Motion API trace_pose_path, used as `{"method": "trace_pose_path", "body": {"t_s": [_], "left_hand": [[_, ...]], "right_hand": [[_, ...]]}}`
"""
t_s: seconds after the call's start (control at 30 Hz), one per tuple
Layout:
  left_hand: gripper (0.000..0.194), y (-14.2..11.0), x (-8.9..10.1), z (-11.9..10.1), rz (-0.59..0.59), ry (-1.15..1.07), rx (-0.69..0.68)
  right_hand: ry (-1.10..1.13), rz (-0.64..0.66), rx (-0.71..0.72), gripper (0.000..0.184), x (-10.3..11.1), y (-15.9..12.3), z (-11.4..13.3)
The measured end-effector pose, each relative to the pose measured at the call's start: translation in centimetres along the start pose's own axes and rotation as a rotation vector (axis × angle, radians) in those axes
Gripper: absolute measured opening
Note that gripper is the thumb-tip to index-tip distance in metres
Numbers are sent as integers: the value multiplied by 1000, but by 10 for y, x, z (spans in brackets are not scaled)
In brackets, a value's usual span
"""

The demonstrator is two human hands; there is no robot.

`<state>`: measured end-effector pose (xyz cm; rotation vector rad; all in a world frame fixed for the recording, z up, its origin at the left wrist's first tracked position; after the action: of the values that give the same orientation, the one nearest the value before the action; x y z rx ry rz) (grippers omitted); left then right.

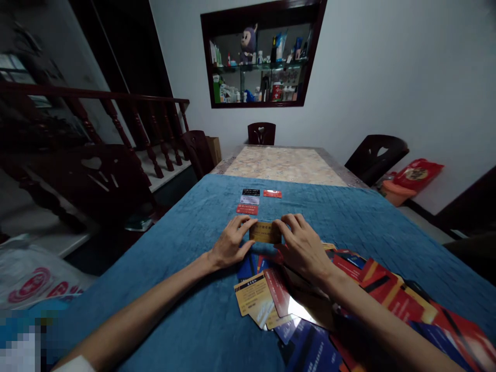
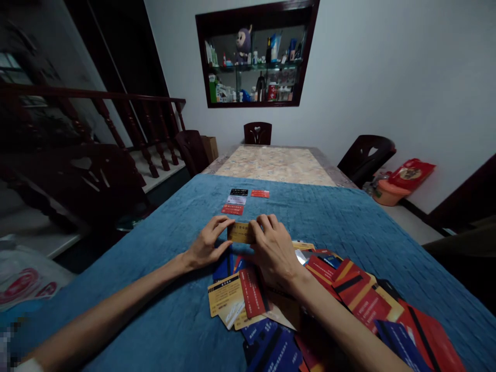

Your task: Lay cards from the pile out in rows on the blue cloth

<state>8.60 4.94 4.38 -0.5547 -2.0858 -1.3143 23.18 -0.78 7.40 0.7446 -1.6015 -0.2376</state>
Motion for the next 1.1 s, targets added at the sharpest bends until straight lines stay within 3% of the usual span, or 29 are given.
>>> {"method": "trace_pose_path", "body": {"t_s": [0.23, 0.43, 0.83, 1.1], "left_hand": [[56, 34, -18, 15, 144, 158, -29], [52, 66, -33, 34, 281, 278, 24], [44, 115, -70, 96, 465, 290, 171], [38, 132, -90, 127, 538, 262, 301]], "right_hand": [[30, 22, 1, 36, -21, 8, -33], [77, 105, -37, 43, -52, 23, -68], [181, 300, -196, 48, -123, 58, -120], [197, 345, -239, 36, -159, 75, -141]]}}
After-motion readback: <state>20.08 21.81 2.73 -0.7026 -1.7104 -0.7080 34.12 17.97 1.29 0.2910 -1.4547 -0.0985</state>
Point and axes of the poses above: each hand's wrist, its own y-axis towards the middle knuckle, its own x-axis out of the back of the hand, z = x × y, the point moved 7 cm from there along y, towards the middle knuckle, and after that the axes turned 7 degrees about -y, right-handed, at the moved point
